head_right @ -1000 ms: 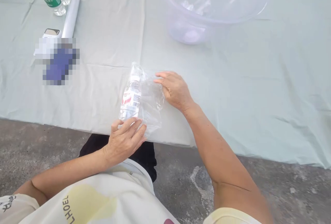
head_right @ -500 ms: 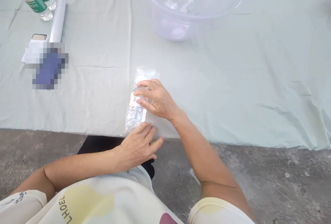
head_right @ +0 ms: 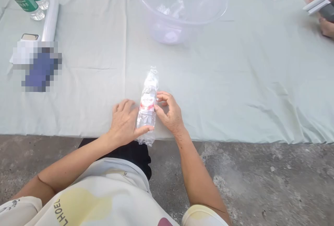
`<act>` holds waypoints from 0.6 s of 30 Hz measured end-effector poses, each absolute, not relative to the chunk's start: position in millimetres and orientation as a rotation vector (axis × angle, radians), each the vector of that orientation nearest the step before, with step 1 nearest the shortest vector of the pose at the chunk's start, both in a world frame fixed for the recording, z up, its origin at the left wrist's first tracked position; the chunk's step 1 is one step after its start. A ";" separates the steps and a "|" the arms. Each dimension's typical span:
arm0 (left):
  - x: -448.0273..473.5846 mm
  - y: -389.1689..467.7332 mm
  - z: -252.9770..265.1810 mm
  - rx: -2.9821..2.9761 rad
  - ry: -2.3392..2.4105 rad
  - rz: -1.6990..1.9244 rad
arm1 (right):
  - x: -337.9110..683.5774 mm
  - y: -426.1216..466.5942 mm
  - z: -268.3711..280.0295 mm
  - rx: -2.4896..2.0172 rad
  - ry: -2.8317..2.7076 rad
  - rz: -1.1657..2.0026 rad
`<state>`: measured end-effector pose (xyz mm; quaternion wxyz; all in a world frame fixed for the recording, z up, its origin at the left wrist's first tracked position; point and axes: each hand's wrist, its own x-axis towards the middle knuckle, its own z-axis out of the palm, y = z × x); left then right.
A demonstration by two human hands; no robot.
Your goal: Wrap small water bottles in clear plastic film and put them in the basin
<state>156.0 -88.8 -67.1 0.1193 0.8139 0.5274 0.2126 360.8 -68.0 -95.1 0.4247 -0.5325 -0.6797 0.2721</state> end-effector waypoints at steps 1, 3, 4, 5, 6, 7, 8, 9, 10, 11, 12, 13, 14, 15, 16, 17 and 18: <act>163.9 -91.4 -69.9 2.366 1.514 0.612 | 364.4 -70.6 -97.6 -1.350 -1.678 0.687; 179.6 -99.5 -74.3 2.324 1.489 0.642 | 375.0 -74.4 -101.3 -1.408 -1.677 0.655; 186.3 -103.7 -76.1 2.300 1.487 0.662 | 381.3 -75.3 -101.8 -1.449 -1.696 0.614; 191.8 -107.6 -77.8 2.280 1.483 0.674 | 387.5 -75.2 -101.3 -1.490 -1.714 0.556; 196.2 -110.9 -79.6 2.265 1.472 0.680 | 393.2 -74.1 -99.6 -1.516 -1.724 0.488; 199.4 -113.6 -81.6 2.256 1.453 0.675 | 397.9 -72.0 -97.0 -1.515 -1.720 0.418; 201.6 -115.6 -83.7 2.249 1.428 0.664 | 401.4 -69.0 -93.8 -1.486 -1.705 0.351; 202.9 -117.1 -85.9 2.243 1.394 0.650 | 403.6 -65.3 -90.4 -1.435 -1.687 0.293; 203.5 -117.9 -87.9 2.234 1.355 0.638 | 404.5 -61.0 -87.2 -1.374 -1.678 0.250; 203.2 -118.2 -89.6 2.218 1.315 0.639 | 404.6 -56.5 -84.7 -1.320 -1.686 0.239; 202.1 -117.7 -90.5 2.190 1.270 0.660 | 403.9 -52.0 -83.0 -1.289 -1.706 0.273; 200.0 -116.5 -90.3 2.143 1.223 0.701 | 402.9 -47.8 -82.5 -1.288 -1.728 0.351; 196.9 -114.4 -88.9 2.070 1.176 0.756 | 401.7 -44.1 -83.1 -1.310 -1.741 0.461; 192.4 -111.6 -86.0 1.960 1.139 0.809 | 400.4 -41.0 -84.8 -1.341 -1.729 0.583; 186.7 -108.1 -81.8 1.818 1.114 0.845 | 398.9 -38.5 -87.4 -1.360 -1.683 0.697; 179.6 -103.9 -76.4 1.664 1.098 0.865 | 397.2 -36.5 -90.4 -1.356 -1.608 0.789; 171.2 -99.3 -70.4 1.523 1.085 0.872 | 394.9 -34.9 -93.5 -1.324 -1.514 0.859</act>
